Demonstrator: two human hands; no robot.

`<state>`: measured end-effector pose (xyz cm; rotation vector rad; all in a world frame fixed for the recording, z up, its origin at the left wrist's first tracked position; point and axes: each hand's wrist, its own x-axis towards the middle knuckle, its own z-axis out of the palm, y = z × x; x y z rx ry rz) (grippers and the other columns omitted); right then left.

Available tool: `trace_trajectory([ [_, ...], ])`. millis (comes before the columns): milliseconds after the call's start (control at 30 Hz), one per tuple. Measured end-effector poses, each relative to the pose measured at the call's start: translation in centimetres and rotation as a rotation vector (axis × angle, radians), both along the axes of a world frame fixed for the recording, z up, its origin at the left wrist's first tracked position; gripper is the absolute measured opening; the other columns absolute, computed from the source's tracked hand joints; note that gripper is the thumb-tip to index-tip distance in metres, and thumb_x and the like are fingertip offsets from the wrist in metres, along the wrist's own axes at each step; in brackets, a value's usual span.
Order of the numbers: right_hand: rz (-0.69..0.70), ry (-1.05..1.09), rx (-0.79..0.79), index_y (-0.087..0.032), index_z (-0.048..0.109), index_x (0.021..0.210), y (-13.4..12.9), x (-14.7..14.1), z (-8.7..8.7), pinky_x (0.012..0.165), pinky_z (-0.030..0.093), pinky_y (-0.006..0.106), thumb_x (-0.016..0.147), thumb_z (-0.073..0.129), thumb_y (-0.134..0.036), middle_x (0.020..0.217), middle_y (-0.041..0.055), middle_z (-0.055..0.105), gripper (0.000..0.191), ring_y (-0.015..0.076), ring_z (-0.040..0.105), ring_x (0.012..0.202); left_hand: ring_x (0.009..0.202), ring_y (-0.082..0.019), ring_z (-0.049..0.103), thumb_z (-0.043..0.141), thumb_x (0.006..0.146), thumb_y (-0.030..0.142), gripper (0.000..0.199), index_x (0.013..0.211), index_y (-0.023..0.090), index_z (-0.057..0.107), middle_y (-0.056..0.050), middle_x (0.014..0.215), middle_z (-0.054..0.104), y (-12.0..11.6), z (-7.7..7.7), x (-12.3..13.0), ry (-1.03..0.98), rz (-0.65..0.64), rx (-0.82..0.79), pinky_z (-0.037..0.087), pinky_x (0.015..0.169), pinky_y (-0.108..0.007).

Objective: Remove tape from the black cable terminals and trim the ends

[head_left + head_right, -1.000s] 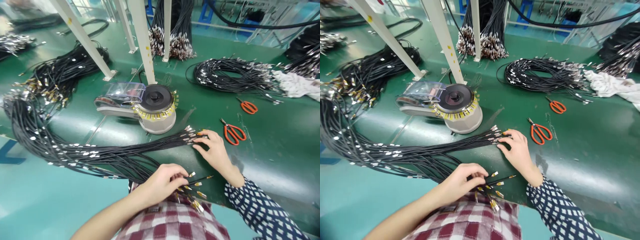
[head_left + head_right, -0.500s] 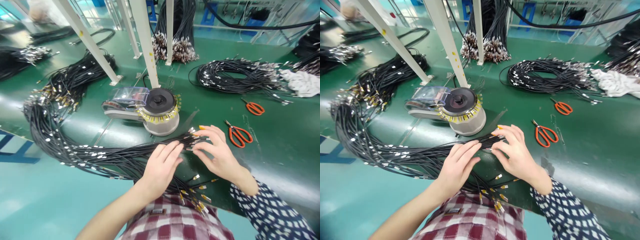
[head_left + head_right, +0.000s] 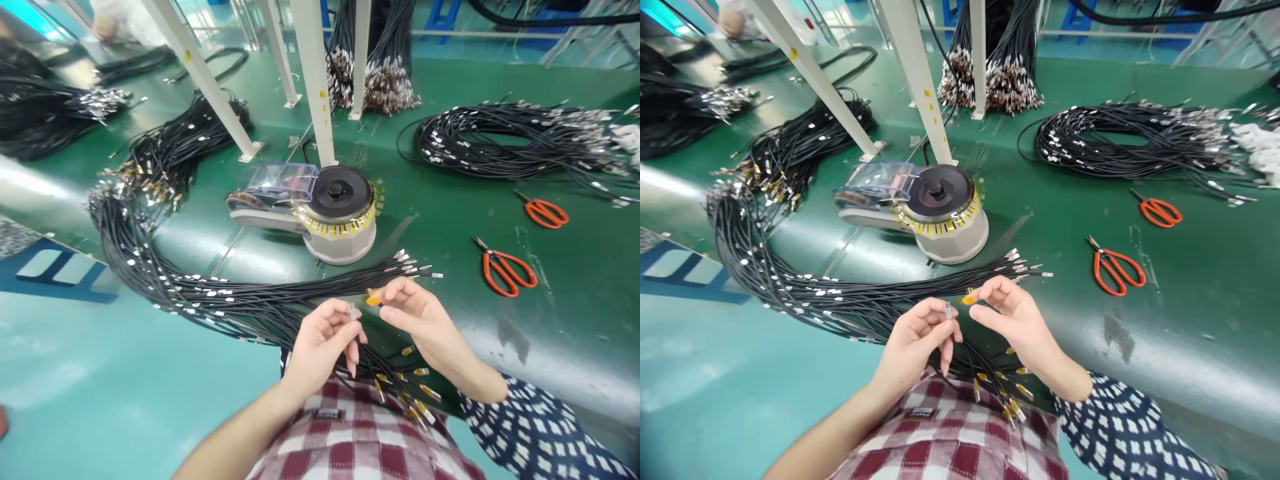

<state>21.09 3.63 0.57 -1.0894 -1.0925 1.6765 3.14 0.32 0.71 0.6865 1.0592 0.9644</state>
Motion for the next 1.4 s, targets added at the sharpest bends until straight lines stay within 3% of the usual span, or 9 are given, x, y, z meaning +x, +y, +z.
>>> trace_trajectory([
  [267, -0.041, 0.047, -0.030, -0.023, 0.054, 0.076, -0.8, -1.9, -0.3, 0.079, 0.048, 0.032, 0.076, 0.080, -0.028, 0.080, -0.0028, 0.068, 0.027, 0.0147, 0.062, 0.076, 0.041, -0.009, 0.059, 0.074, 0.083, 0.031, 0.034, 0.108, 0.015, 0.057, 0.001, 0.068, 0.066, -0.3, 0.6, -0.1, 0.008, 0.033, 0.066, 0.053, 0.038, -0.019],
  [467, -0.031, 0.061, -0.037, -0.022, 0.053, 0.077, -1.2, -2.4, -0.9, 0.073, 0.047, 0.030, 0.079, 0.079, -0.026, 0.079, -0.0025, 0.065, 0.026, 0.0139, 0.059, 0.074, 0.041, -0.010, 0.062, 0.074, 0.083, 0.027, 0.033, 0.108, 0.015, 0.058, 0.001, 0.068, 0.068, -0.4, 0.7, -0.2, -0.012, 0.023, 0.084, 0.053, 0.039, -0.018],
  [800, -0.074, 0.073, -0.046, -0.023, 0.053, 0.076, -1.5, -2.8, -1.1, 0.076, 0.045, 0.032, 0.078, 0.081, -0.027, 0.077, -0.0034, 0.062, 0.028, 0.0147, 0.058, 0.077, 0.041, -0.010, 0.062, 0.072, 0.085, 0.024, 0.029, 0.108, 0.016, 0.058, 0.002, 0.068, 0.068, -0.4, 0.8, -0.3, -0.030, 0.023, 0.104, 0.055, 0.040, -0.019],
  [1400, -0.138, 0.095, -0.016, -0.022, 0.052, 0.075, -1.9, -3.4, -1.2, 0.065, 0.044, 0.030, 0.079, 0.079, -0.024, 0.078, -0.0042, 0.063, 0.027, 0.0108, 0.055, 0.063, 0.043, -0.010, 0.062, 0.070, 0.087, 0.022, 0.028, 0.111, 0.017, 0.057, 0.001, 0.071, 0.067, -0.6, 0.0, 0.0, -0.049, 0.032, 0.144, 0.056, 0.040, -0.021],
])
